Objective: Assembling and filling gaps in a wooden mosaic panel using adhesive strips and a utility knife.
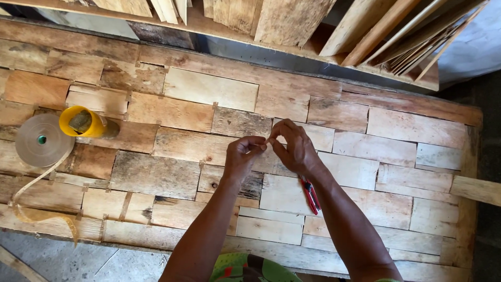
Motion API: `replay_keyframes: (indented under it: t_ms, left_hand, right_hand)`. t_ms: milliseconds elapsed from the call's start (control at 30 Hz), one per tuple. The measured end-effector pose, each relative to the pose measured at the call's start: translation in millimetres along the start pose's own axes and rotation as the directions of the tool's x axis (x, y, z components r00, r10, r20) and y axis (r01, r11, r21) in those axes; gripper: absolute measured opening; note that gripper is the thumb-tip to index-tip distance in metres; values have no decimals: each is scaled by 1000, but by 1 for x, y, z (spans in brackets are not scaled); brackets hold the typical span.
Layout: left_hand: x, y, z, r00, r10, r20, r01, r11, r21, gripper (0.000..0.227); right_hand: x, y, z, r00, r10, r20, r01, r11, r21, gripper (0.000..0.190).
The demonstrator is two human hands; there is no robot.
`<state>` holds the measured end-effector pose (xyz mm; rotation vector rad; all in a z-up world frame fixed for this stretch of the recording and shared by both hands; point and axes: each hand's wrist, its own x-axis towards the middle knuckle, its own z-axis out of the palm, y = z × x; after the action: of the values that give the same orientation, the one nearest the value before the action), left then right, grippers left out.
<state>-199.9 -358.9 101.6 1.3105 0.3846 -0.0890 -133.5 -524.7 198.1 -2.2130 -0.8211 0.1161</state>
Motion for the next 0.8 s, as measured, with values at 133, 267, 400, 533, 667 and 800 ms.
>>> replay_keyframes:
  t_ms: [133,267,400,533,667,800]
  left_hand:
    - [23,-17,-1,991,-129,-43,127,991,-39,19]
    - [51,4,1,940,-179,-290,303,827,474,18]
    - [91,-17,-7,882,-357,-308,458,801,386,22]
    - [141,-75,-20,884,-372,-281,455,824,339,23]
    - [151,-52,-17,807,-504,-308,583,762,281,31]
    - [210,-168,-41,925,-351,-145,322,521,791,38]
  right_hand:
    - [28,36,23,989,117,88,-119,993,21,8]
    - [55,87,56,978,148,145,-152,988,15,11]
    - [81,123,81,966,206,156,-211,978,12,16]
    - [90,148,104,954,252,162,-251,968,-30,16]
    - [98,156,110,946,282,159,-266,957,-114,15]
    - [107,146,112,911,370,180,-335,922,-197,15]
